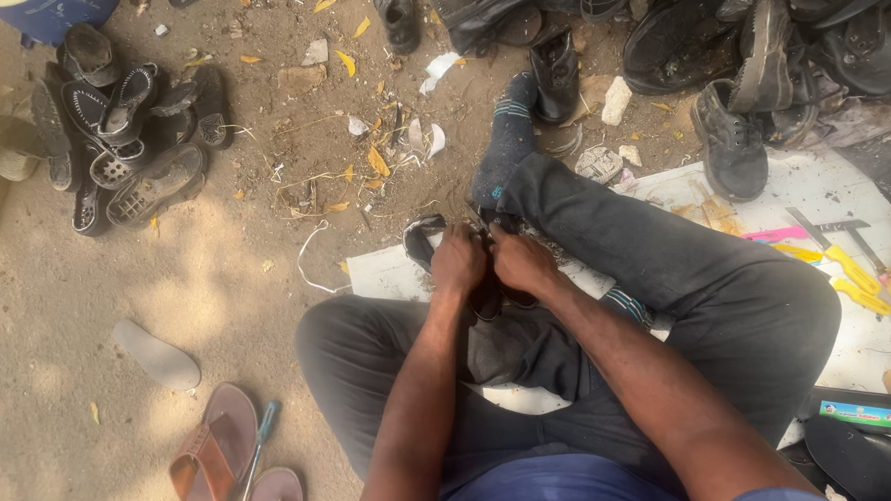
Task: The person sits on the ground and uses a knife to scrape and clean the sole of a black shoe. They hold the shoe with one hand and work on the bottom surface with the other, occasionally adjusting the shoe's position.
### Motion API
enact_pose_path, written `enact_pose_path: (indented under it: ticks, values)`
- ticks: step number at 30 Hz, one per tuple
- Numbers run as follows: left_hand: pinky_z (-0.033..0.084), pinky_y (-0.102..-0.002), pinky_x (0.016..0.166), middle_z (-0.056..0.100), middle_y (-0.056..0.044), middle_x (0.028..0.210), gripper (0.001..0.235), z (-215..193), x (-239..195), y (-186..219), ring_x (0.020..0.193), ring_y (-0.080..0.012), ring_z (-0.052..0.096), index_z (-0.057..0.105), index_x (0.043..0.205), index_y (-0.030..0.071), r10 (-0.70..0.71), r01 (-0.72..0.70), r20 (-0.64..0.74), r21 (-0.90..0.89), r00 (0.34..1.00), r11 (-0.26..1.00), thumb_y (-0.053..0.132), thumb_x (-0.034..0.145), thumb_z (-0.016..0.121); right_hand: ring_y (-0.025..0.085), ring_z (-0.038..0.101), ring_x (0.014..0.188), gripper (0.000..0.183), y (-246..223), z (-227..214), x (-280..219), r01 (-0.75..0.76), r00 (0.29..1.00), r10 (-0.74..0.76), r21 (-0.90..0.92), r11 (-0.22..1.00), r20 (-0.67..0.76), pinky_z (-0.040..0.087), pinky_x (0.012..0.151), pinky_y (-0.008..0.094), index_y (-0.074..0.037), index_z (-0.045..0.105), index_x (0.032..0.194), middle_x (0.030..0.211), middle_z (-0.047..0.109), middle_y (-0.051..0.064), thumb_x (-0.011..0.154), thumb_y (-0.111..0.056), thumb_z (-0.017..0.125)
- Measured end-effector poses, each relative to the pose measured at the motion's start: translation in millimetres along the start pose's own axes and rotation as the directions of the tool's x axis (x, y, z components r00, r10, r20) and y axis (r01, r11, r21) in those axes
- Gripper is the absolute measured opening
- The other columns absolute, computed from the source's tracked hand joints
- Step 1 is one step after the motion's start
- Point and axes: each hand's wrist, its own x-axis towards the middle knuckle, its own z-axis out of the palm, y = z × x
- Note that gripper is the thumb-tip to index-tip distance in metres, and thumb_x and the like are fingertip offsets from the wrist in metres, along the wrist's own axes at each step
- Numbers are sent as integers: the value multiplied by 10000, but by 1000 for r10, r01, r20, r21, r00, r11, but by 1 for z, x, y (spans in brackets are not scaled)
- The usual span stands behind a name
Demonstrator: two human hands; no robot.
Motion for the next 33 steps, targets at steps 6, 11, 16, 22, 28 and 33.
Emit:
enact_pose_path:
  ticks: [6, 11, 16, 22, 28, 33]
  values:
    - [524, -545, 762, 669, -211, 1053, 190, -9, -10, 13, 905, -457, 665, 582, 1011, 32, 35, -42, -94, -80, 995, 996, 218, 973, 577, 442, 710, 957, 506, -5, -24, -66, -74, 994, 75, -17, 997, 86, 550, 845, 531, -49, 472, 1478, 1015, 726, 271, 1009, -235, 510]
    - [503, -559, 742, 654, -200, 1028, 170, -16, -15, 22, 890, -459, 646, 564, 1008, 41, 42, -47, -86, -60, 995, 997, 210, 990, 565, 437, 707, 968, 434, -25, -25, -29, -64, 995, 68, -49, 997, 70, 559, 839, 549, -89, 562, 1404, 1045, 731, 237, 984, -189, 511]
    - [505, -541, 713, 622, -187, 993, 160, -23, -19, 21, 840, -437, 641, 550, 1004, 45, 29, -36, -129, -56, 991, 998, 205, 1010, 540, 432, 726, 875, 465, -16, -20, -74, -4, 996, 7, -30, 1000, 88, 566, 778, 534, 1, 507, 1417, 934, 740, 262, 1000, -204, 518]
    - [501, -536, 649, 594, -186, 980, 148, -26, -40, 24, 776, -438, 629, 524, 1034, 49, 145, -146, -176, 11, 974, 989, 197, 1035, 525, 385, 740, 814, 397, -8, -29, -115, 12, 988, 0, -72, 997, 157, 570, 715, 523, -3, 551, 1338, 872, 739, 220, 987, -187, 516]
    - [493, -535, 583, 592, -177, 965, 154, -44, -54, 32, 685, -424, 612, 517, 1064, 50, 99, -93, -176, 41, 979, 995, 204, 1047, 524, 395, 727, 799, 353, -24, -36, -107, 39, 987, -24, -89, 995, 159, 576, 686, 524, -31, 592, 1305, 874, 726, 220, 985, -146, 498]
    - [514, -496, 670, 607, -161, 963, 139, -73, -59, 20, 768, -382, 640, 559, 1067, 48, 136, -123, -401, 59, 906, 991, 179, 1076, 514, 361, 766, 751, 446, -6, -46, -166, -25, 945, 51, -86, 996, 323, 585, 721, 482, -92, 497, 1437, 817, 746, 195, 1009, -216, 483]
